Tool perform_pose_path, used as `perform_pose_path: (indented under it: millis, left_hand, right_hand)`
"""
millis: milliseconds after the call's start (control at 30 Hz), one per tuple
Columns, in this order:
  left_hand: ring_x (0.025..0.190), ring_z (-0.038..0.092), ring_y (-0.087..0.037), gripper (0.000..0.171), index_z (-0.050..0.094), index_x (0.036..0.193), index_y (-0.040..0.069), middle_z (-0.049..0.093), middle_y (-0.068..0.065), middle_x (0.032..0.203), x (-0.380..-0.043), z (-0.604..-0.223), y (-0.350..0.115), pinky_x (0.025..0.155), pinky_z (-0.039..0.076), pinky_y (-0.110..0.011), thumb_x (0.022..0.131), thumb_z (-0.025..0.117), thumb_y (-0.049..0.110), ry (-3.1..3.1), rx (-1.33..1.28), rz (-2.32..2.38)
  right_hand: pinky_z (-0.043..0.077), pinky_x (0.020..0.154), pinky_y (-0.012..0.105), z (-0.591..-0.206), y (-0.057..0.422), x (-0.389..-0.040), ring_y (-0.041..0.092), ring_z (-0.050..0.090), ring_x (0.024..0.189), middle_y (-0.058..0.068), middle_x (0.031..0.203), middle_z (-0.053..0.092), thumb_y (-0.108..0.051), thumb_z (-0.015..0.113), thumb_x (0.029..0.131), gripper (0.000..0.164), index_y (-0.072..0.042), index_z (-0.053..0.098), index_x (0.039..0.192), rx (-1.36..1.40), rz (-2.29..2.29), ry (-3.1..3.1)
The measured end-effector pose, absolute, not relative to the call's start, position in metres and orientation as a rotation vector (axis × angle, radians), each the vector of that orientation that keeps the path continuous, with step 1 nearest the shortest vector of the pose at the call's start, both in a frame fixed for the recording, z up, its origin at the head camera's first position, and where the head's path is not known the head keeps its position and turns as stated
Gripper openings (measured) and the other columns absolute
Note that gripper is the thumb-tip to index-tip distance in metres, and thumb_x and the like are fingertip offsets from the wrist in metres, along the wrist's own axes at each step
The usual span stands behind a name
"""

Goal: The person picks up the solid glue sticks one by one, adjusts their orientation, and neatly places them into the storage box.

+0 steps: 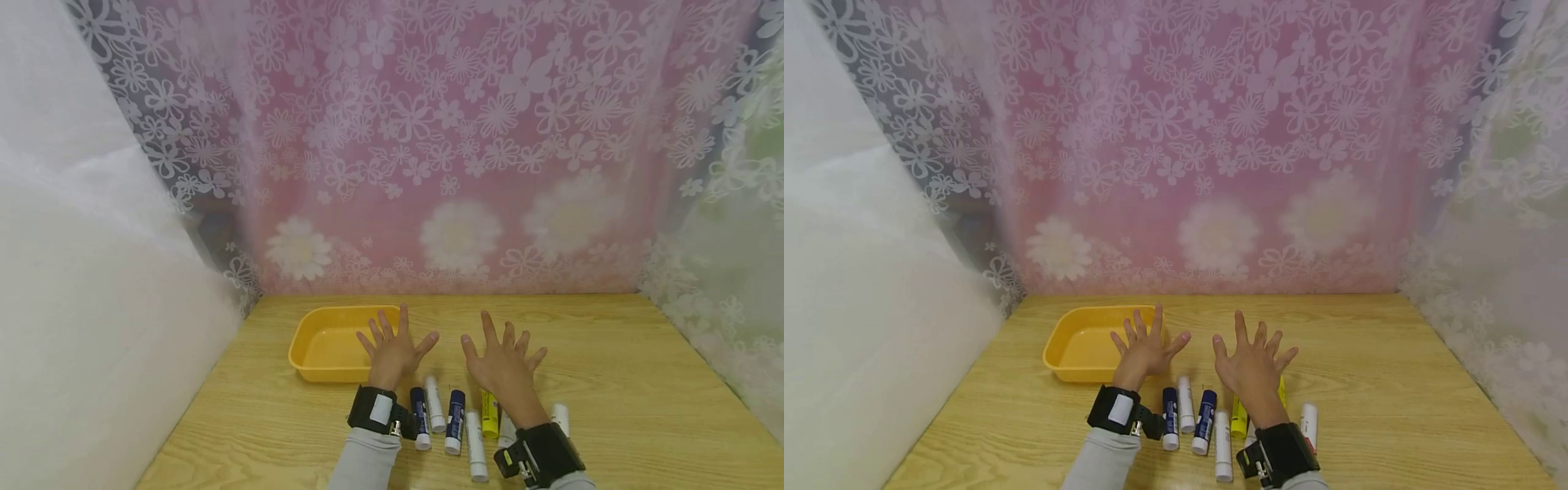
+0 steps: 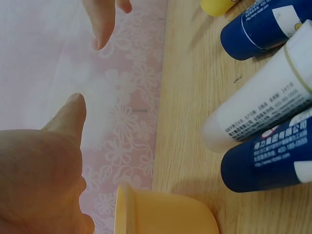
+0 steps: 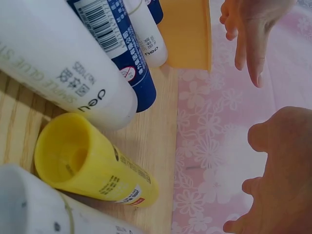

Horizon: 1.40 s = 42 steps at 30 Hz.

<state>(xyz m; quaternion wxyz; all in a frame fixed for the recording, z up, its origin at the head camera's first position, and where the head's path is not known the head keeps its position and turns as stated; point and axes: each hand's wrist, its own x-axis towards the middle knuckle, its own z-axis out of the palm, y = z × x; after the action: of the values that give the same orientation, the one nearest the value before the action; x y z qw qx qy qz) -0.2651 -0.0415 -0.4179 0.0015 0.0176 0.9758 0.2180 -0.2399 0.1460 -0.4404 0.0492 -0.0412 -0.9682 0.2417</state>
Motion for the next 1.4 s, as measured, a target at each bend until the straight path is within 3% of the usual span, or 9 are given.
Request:
perform_pose_path:
  millis: [967, 1200, 1400]
  left_hand:
    - [0.14, -0.001, -0.05, 0.091, 0.011, 0.154, 0.019, 0.003, -0.028, 0.155, -0.273, -0.415, -0.052, 0.107, -0.004, -0.068, 0.086, 0.041, 0.072, 3.003, 0.077, 0.72]
    - [0.139, 0.002, -0.052, 0.089, 0.012, 0.154, 0.016, 0.006, -0.03, 0.154, -0.279, -0.411, -0.056, 0.109, 0.002, -0.066, 0.089, 0.047, 0.065, 2.996, 0.11, 0.758]
    - [0.137, 0.017, -0.052, 0.087, 0.017, 0.153, 0.013, 0.017, -0.032, 0.151, -0.29, -0.405, -0.063, 0.11, 0.015, -0.063, 0.089, 0.049, 0.062, 3.042, 0.143, 0.682]
  right_hand:
    - [-0.009, 0.095, 0.079, -0.437, 0.136, -0.244, 0.064, 0.003, 0.131, 0.037, 0.148, 0.016, -0.06, 0.033, 0.096, 0.074, -0.021, 0.01, 0.155, -0.038, 0.657, -2.945]
    - [0.01, 0.101, 0.074, -0.438, 0.125, -0.254, 0.059, 0.019, 0.131, 0.036, 0.145, 0.025, -0.056, 0.043, 0.095, 0.08, -0.015, 0.008, 0.154, 0.117, 0.7, -2.931]
    - [0.018, 0.104, 0.069, -0.43, 0.112, -0.265, 0.057, 0.024, 0.13, 0.035, 0.144, 0.028, -0.052, 0.043, 0.096, 0.078, -0.013, 0.008, 0.154, 0.194, 0.755, -2.93]
